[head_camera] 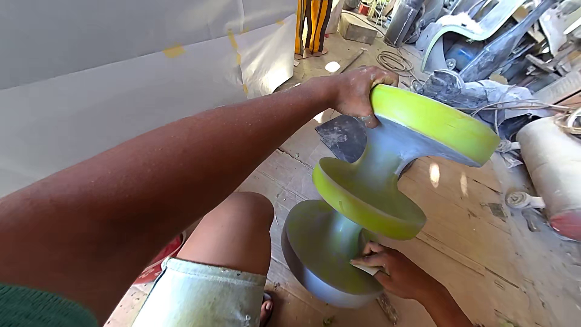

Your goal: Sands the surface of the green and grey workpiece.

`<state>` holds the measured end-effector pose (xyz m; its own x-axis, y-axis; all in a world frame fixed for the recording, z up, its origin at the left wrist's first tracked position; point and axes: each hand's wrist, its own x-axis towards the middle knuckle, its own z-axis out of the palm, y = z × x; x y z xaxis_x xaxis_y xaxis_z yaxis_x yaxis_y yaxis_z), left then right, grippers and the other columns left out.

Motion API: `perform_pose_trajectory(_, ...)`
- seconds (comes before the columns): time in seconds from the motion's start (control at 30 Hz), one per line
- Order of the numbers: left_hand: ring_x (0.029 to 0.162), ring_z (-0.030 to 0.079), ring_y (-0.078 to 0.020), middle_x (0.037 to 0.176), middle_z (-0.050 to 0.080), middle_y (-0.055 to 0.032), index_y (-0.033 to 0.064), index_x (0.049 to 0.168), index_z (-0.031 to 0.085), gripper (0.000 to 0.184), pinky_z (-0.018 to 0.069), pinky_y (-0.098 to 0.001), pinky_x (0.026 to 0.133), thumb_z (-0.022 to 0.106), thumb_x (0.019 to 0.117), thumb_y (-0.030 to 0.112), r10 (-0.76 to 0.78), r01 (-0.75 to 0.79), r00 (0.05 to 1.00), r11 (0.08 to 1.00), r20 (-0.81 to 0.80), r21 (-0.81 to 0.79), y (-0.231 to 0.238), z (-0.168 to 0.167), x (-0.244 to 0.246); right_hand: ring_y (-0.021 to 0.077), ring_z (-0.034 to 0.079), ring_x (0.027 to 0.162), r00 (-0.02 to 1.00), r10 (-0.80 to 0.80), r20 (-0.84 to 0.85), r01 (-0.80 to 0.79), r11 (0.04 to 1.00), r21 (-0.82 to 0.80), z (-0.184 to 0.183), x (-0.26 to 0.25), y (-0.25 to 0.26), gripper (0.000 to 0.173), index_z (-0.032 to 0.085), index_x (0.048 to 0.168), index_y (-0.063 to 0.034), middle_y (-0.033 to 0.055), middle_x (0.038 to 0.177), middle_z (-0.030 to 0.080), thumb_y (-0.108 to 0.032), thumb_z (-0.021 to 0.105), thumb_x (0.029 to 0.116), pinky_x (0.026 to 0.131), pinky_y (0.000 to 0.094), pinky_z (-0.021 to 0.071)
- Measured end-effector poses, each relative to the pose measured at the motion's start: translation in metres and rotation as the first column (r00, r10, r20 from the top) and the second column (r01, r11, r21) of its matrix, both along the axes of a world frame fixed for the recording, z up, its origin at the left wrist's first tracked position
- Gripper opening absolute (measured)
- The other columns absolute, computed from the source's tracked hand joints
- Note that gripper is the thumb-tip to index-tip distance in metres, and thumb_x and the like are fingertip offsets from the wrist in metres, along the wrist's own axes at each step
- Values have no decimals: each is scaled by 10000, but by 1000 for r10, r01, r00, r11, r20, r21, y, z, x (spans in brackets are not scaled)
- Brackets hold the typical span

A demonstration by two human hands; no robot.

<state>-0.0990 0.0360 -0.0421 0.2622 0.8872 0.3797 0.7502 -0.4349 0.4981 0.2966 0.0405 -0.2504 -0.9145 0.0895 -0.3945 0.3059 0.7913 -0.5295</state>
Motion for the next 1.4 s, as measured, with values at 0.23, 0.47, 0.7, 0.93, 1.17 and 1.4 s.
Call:
perform_pose_trajectory(0.23,918,674,-132,996,700,-14,131,1089,656,527,574,-372,818,922,651,254,16,-16,1000,1000,-20,10,3,-2,-5,101,660,1145,749,-308,-587,349,936,-46,-34,15,-4,388,729,1293,-271,-17,1229,707,-146,557,969,979,343,586)
perform_pose_trajectory(0.47,923,677,-135,991,704,-18,132,1076,653,514,572,-372,822,922,645,212,16,-16,1000,1000,-8,-13,6,0,-2,119,696,1081,367,-260,-893,627,778,31,-69,-2,-21,241,792,1090,-47,140,1157,725,-103,644,908,962,256,575)
perform_pose_trajectory(0.7,937,674,-141,1005,701,-27,125,1085,655,520,567,-374,836,927,650,209,32,-32,999,999,-6,-17,4,0,-5,119,716,1028,491,-166,-855,576,798,176,-76,-10,-22,266,780,1168,-85,111,1163,733,-134,656,937,885,240,597)
perform_pose_trajectory(0.93,923,677,-132,988,704,-17,130,1066,656,507,572,-370,821,925,644,211,27,-26,1000,1000,4,-14,8,-1,-5,173,737,908,784,-155,-601,485,757,438,-72,-2,-15,383,766,1233,-216,49,1176,722,-116,619,894,711,354,628)
perform_pose_trajectory(1.17,949,674,-143,1011,707,-26,131,1082,663,530,566,-387,842,935,639,234,53,-53,999,998,-12,-14,11,-1,-7,155,715,1089,781,-129,-611,455,789,414,-64,29,4,387,752,1255,-216,33,1281,706,-129,585,917,853,350,627)
perform_pose_trajectory(1.4,925,671,-154,992,699,-37,114,1089,653,526,556,-388,828,929,651,208,35,-35,999,999,2,-29,14,0,-5,155,694,1114,491,-58,-869,595,751,286,-71,1,-6,310,766,1225,-140,179,1242,693,-141,608,958,966,245,556)
